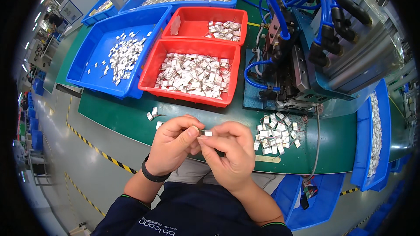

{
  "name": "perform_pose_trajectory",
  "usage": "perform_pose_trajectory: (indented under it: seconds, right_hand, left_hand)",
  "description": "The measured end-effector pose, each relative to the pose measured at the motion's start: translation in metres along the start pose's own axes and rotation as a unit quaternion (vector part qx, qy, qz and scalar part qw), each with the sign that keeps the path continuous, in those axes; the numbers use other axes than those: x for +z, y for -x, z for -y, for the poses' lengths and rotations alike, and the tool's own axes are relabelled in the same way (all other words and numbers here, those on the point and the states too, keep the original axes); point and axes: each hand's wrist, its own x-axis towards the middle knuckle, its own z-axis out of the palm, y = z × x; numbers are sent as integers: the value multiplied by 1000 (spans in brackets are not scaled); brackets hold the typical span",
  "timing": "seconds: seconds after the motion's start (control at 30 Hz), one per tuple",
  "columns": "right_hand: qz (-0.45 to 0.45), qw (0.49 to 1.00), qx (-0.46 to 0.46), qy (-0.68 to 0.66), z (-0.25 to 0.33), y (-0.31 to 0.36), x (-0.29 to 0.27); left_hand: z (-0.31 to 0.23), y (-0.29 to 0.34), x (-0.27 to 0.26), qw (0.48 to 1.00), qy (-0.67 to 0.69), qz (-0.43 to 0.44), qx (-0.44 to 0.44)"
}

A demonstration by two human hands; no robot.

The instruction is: The person assembles small white rectangular electronic components by hand at a factory workstation. They pick up individual units, attach thin wires, and place the finished items into red and blue plastic bins. The process is repetitive and performed one unit at a time.

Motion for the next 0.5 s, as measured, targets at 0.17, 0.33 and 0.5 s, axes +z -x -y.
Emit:
perform_pose_trajectory:
  seconds: [0.17, 0.33, 0.5]
  right_hand:
    - [-61, 918, 260, -293, 2, -9, 0]
    - [27, 854, 375, -359, 5, -22, -11]
    - [104, 834, 442, -315, 14, -24, -12]
  left_hand:
    - [-18, 4, 1, 973, 212, 25, -86]
    - [-13, 7, -1, 994, 103, -12, -17]
    - [-4, 7, 5, 996, 35, 10, 86]
